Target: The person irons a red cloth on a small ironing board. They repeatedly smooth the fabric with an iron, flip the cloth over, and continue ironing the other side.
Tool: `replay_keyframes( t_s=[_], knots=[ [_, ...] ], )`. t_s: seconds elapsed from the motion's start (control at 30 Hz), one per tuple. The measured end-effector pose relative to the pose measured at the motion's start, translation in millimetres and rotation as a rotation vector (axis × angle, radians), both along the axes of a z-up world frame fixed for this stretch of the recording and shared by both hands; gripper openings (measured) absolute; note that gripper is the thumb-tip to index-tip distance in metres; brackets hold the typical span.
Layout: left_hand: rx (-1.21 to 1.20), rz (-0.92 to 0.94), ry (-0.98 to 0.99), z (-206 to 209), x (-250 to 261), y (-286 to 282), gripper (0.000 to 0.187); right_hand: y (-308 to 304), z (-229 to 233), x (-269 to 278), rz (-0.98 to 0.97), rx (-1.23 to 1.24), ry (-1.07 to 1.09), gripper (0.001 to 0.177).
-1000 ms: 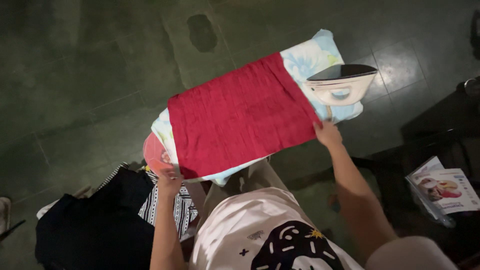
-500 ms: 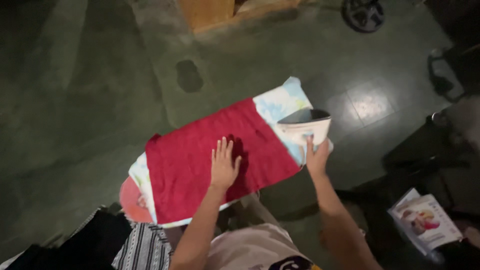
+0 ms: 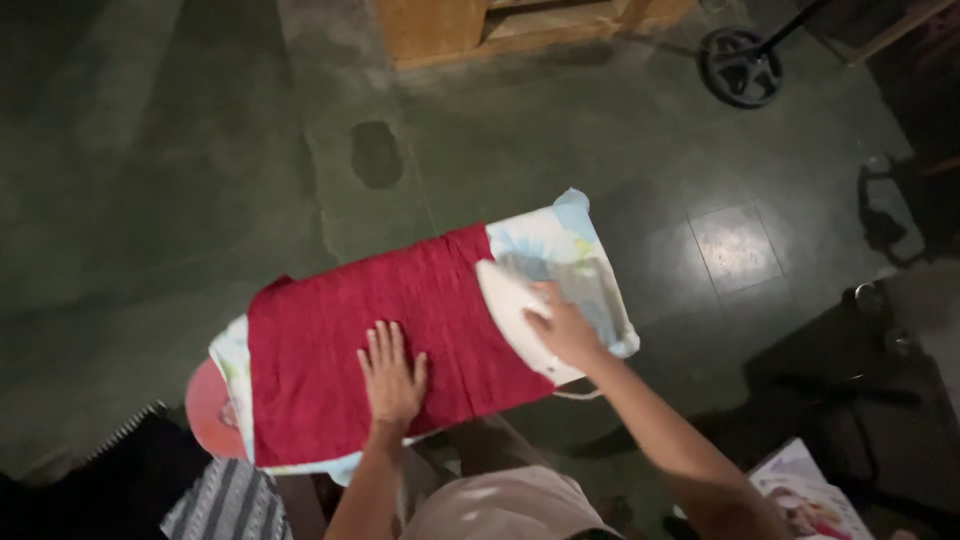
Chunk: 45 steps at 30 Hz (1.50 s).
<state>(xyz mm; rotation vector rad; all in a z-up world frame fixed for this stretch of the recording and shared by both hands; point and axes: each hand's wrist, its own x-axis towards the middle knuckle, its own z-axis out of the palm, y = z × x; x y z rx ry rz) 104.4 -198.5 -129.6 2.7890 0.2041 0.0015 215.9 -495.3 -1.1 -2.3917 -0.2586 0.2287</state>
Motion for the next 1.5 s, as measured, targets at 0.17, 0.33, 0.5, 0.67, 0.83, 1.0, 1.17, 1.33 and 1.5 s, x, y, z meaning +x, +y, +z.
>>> replay_keyframes(
  t_s=[0.17,0.33,0.5,0.67,0.83,1.0,1.17,1.33,1.5],
  knots=[
    [0.03,0.031,0.02,-3,-7,3,0.081,44,-5,-26,0.121,-0.25,0.206,0.054],
    [0.026,0.043,0.002,5,-10,-1,0.078,68,-41,-23,0.052,-0.184,0.006,0.054],
    [0.041,0.046,-0.022,11,-9,-1,0.077,113,-78,60,-0.098,-0.202,0.009,0.052],
    [-0.002,0.025,-0.049,9,-6,3,0.079,135,-81,117,-0.133,-0.033,0.063,0.048],
    [-0.086,-0.006,0.001,13,-20,22,0.08,77,-60,31,0.035,-0.094,0.139,0.046],
    [-0.042,-0.047,0.042,16,-32,49,0.081,22,-27,-89,-0.076,-0.291,0.305,0.048],
    [0.009,-0.059,0.049,13,-29,47,0.081,16,-54,-99,-0.201,-0.246,0.027,0.05],
    [0.004,-0.068,0.047,15,-34,51,0.081,33,-69,-54,-0.362,-0.205,0.128,0.045],
    [0.028,-0.075,0.016,19,-28,51,0.081,43,-53,-81,-0.215,-0.151,0.113,0.048]
  ],
)
